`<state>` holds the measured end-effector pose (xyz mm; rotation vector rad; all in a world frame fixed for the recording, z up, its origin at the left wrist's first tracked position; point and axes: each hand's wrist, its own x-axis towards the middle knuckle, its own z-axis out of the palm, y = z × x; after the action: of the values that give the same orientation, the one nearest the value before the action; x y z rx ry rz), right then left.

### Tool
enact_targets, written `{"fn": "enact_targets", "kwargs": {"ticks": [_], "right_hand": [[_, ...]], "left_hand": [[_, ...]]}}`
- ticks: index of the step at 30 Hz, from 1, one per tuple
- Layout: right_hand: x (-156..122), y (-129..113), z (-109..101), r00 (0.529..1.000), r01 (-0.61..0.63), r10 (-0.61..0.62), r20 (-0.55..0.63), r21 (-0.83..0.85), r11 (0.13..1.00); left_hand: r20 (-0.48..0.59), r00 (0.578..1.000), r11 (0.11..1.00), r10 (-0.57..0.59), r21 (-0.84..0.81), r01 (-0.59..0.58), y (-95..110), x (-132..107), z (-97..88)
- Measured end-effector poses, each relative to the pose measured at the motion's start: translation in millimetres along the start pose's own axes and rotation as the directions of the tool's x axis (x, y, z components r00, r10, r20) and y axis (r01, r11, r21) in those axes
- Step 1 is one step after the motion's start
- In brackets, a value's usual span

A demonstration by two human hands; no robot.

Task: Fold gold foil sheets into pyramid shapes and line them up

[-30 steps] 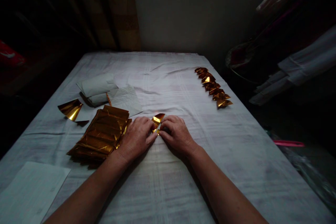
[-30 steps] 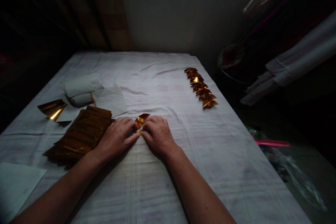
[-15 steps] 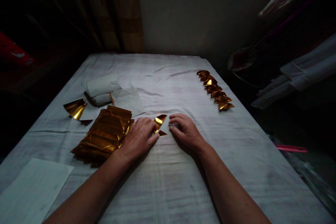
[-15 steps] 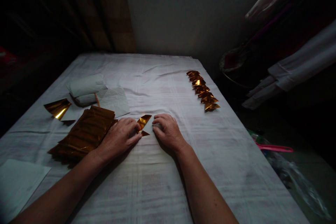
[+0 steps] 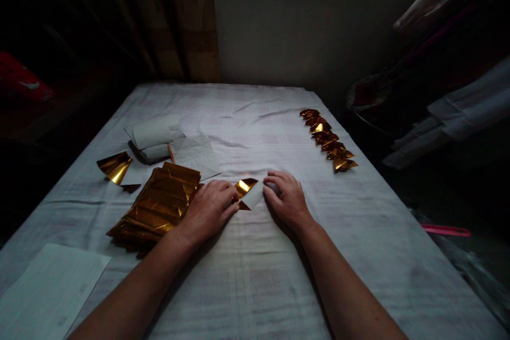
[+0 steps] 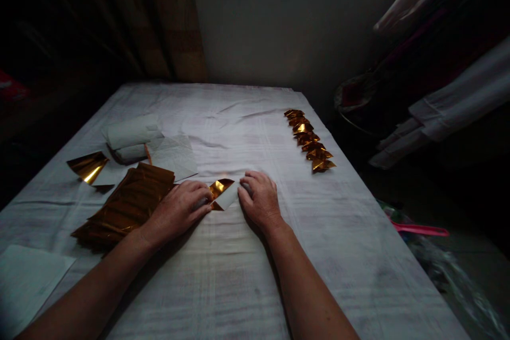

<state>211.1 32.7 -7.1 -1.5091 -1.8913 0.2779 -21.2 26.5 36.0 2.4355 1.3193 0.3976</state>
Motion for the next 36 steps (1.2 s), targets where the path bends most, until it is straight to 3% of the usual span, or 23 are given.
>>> {"fn": "enact_targets", "kwargs": {"ticks": [4, 7, 12, 15, 20, 23, 31, 36], "right_hand": [[1.7, -2.1, -3.8, 0.999, 0.046, -0.044, -0.031, 0.081, 0.996], [0.8, -14.0, -8.3, 0.988, 0.156, -0.155, -0.022, 0.109, 0.982], [-5.6, -41.4, -7.6, 0.918, 0.377, -0.388, 0.087, 0.118, 0.919], [-6.8, -44.9, -5.6, 0.899, 0.411, -0.422, 0.120, 0.109, 0.905], [-0.7, -19.0, -11.8, 0.979, 0.204, -0.204, 0.019, 0.042, 0.978], [1.9, -3.2, -14.2, 0.996, 0.073, -0.074, 0.049, 0.015, 0.997], [6.6, -6.6, -20.4, 0.955, -0.118, 0.079, 0.286, 0.124, 0.985], [6.2, -11.0, -25.9, 0.921, -0.118, 0.010, 0.389, 0.256, 0.960]], "left_hand": [[0.016, 0.998, 0.997, 0.057, -0.043, -0.057, -6.8, 1.9, -6.0], [0.010, 0.999, 0.998, 0.050, -0.040, -0.049, -7.8, 3.1, -7.9], [-0.009, 0.997, 0.998, 0.070, -0.005, -0.070, -8.1, 3.1, -5.4], [-0.015, 0.997, 0.997, 0.082, 0.009, -0.082, -9.2, 2.1, -5.1], [0.001, 0.996, 0.994, 0.093, 0.056, -0.093, -5.5, -0.1, -5.1], [-0.022, 0.995, 0.990, 0.094, 0.104, -0.091, -3.1, -0.8, -2.2], [-0.104, 0.986, 0.985, 0.131, 0.127, -0.117, -8.9, 2.5, 2.8], [-0.152, 0.982, 0.982, 0.115, 0.168, -0.089, -6.9, 2.5, 10.6]]}}
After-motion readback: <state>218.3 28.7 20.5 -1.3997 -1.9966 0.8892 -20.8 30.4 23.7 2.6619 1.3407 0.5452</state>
